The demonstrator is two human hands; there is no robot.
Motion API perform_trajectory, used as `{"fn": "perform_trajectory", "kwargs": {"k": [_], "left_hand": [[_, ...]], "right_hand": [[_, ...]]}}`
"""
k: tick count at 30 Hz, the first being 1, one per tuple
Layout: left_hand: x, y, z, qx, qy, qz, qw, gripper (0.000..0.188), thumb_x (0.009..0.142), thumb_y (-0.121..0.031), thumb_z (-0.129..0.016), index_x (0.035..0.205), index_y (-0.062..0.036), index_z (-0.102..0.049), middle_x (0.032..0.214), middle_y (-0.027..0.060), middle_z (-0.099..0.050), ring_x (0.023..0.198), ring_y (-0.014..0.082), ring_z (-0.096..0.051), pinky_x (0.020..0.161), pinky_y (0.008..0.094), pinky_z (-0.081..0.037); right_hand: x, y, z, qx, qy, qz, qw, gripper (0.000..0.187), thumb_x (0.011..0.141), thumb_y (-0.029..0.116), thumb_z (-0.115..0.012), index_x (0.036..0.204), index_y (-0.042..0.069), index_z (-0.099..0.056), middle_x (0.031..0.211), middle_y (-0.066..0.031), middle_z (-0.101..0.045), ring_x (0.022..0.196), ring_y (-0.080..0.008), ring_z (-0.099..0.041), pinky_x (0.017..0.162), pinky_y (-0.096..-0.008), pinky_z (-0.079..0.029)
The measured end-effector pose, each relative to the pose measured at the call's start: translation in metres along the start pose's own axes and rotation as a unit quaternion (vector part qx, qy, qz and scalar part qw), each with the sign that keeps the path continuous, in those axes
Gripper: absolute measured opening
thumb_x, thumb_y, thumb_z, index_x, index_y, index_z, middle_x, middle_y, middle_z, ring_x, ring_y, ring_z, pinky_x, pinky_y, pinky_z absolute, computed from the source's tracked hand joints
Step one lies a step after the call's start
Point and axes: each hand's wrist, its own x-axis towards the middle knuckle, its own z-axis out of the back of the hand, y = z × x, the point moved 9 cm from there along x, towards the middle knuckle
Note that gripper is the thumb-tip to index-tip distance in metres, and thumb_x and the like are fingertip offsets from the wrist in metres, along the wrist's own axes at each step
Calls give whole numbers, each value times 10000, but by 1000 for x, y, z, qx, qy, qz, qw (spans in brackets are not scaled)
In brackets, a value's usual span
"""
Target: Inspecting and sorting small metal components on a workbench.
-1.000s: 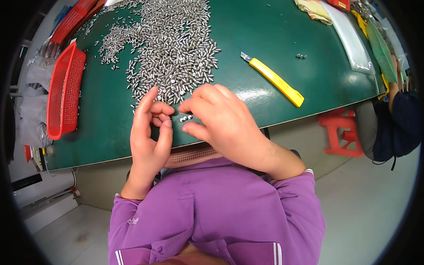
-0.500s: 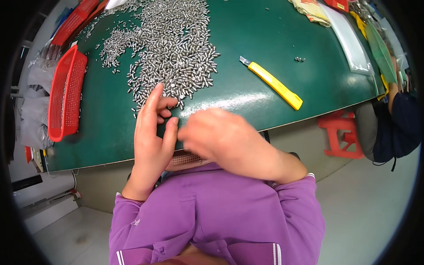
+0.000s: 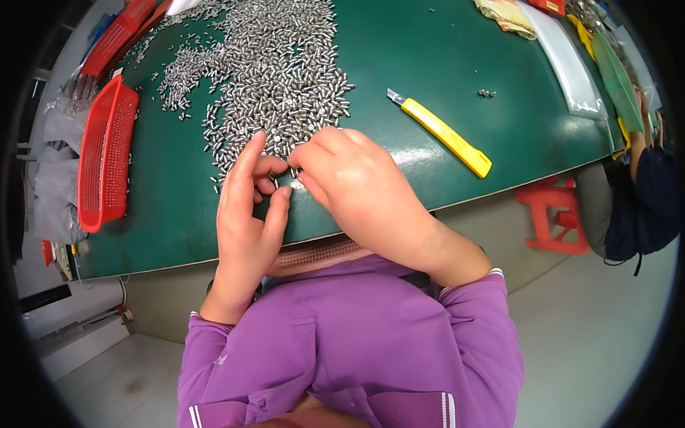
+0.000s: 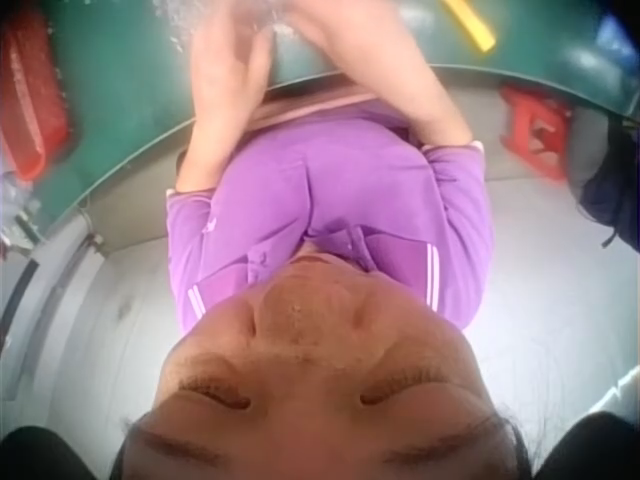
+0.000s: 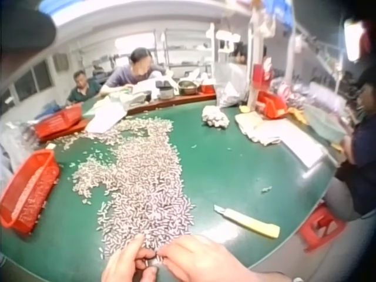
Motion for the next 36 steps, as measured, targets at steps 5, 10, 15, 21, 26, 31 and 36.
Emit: {"fn": "perform_trajectory", "kwargs": {"k": [5,10,15,21,26,31,36], "left_hand": [[3,-1,-4,9,13,-18,1000,718,825,102,-699,1496,-10,-468,977,84,-649,865,240,-589,801,370,-504],[0,-1,-1,17,4,-26,1000,701,821,103,-697,1481,-11,-488,910,69,-628,835,226,-580,764,356,-504],[-1,-1,-1,14,2,-31,999,695,817,102,-694,1474,-13,-496,888,58,-615,805,218,-555,747,350,-493],[0,-3,-1,15,5,-33,999,690,815,111,-682,1469,-1,-493,880,59,-607,797,217,-549,740,351,-489],[-1,0,0,-8,10,-25,1000,723,811,142,-656,1493,8,-456,906,75,-609,826,224,-573,764,356,-506],[0,1,0,-10,-1,-5,1000,770,810,157,-643,1529,12,-407,986,105,-618,870,246,-600,788,373,-520],[0,0,-1,0,17,-13,1000,781,815,154,-643,1540,8,-393,1007,112,-622,892,253,-605,803,380,-524]], "right_hand": [[-1,0,-3,-12,27,-5,1000,174,827,57,-747,991,57,-688,965,-97,-636,905,-330,-629,785,-435,-518],[-3,5,-6,2,15,15,1000,159,811,51,-746,943,48,-656,927,-103,-593,874,-324,-596,767,-429,-503],[-8,7,-5,-8,-4,25,1000,157,804,45,-744,907,45,-625,900,-102,-566,849,-318,-569,753,-418,-487],[-9,5,-4,-10,-8,15,1000,165,803,64,-759,893,45,-622,888,-87,-571,838,-303,-568,739,-403,-483],[-8,5,-5,-19,-8,8,1000,167,801,70,-763,897,47,-629,882,-85,-572,840,-297,-569,739,-406,-485],[-5,5,-2,-8,-24,-8,1000,188,775,69,-798,894,62,-653,868,-84,-606,831,-307,-605,724,-423,-496],[-5,3,-3,-9,-21,-15,1000,185,774,69,-796,894,65,-655,862,-80,-604,819,-310,-603,725,-424,-497]]}}
